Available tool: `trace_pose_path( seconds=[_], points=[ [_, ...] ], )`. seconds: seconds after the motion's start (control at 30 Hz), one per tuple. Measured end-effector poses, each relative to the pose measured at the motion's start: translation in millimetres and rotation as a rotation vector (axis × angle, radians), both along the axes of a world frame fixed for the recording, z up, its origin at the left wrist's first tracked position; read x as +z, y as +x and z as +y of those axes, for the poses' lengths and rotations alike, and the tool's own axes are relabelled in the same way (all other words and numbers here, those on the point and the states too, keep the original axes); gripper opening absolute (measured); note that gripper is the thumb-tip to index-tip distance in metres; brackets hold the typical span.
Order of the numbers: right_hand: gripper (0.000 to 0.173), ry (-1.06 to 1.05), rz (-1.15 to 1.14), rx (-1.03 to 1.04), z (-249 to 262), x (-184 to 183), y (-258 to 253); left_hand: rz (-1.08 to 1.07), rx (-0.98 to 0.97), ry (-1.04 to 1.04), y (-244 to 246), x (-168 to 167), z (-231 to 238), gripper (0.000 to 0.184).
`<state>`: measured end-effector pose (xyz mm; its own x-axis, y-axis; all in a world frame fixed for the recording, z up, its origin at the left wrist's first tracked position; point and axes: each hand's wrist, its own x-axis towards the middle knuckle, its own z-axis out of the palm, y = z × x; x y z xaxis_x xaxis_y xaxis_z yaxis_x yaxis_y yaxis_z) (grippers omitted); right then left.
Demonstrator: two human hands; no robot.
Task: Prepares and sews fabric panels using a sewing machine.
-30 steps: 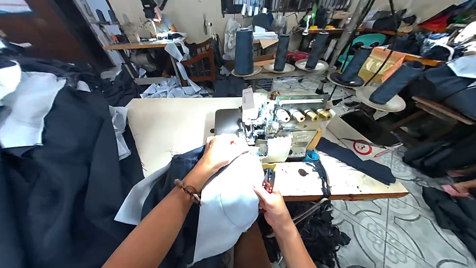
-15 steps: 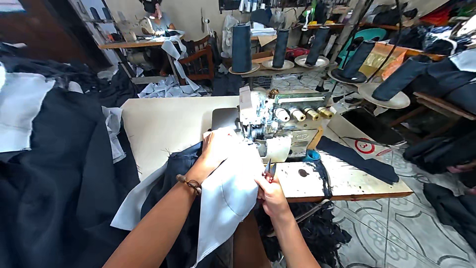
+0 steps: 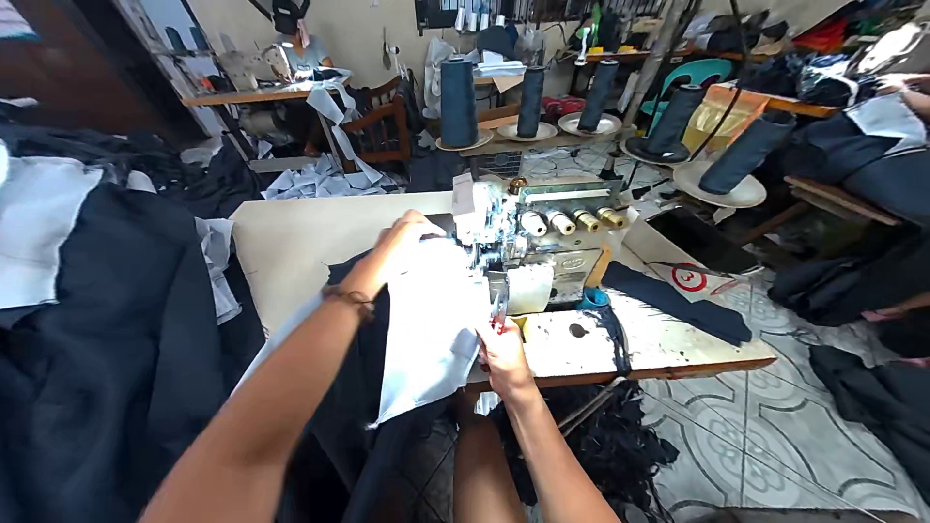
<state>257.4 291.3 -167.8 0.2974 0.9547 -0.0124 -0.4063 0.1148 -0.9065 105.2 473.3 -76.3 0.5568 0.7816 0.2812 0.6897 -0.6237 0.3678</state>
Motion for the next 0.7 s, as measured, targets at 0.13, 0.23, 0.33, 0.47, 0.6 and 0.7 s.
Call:
trace_pose_path(
  seconds=[0.13,0.23,0.33,0.47,0.6,0.7],
  points=[
    [0.008,-0.045,0.01,0.136,-4.4,2.0,8.3,0.145,0.176,-0.102,-74.8,10.8,-68.6,0.09],
    [0.009,-0.064,0.003,0.16,-2.8,0.4,6.7,0.214,0.293,-0.251,-104.7,-0.6,-101.8,0.084],
    [0.009,-0.066,0.045,0.165,-8.1,3.9,3.9,0.18,0.358,0.104,-104.7,35.2,-104.4,0.051],
    [0.009,-0.074,0.147,0.254,-28.4,-2.5,4.9,0.073,0.16,0.538,-59.3,51.0,-163.6,0.049],
    [0.019,-0.091,0.2,0.281,-36.3,-13.0,9.0,-0.03,-0.033,0.395,-6.2,-84.8,-234.9,0.039],
    [0.021,-0.1,0.19,0.283,-40.8,-8.5,9.9,-0.126,0.138,0.453,0.7,-148.8,-221.5,0.048]
  ],
)
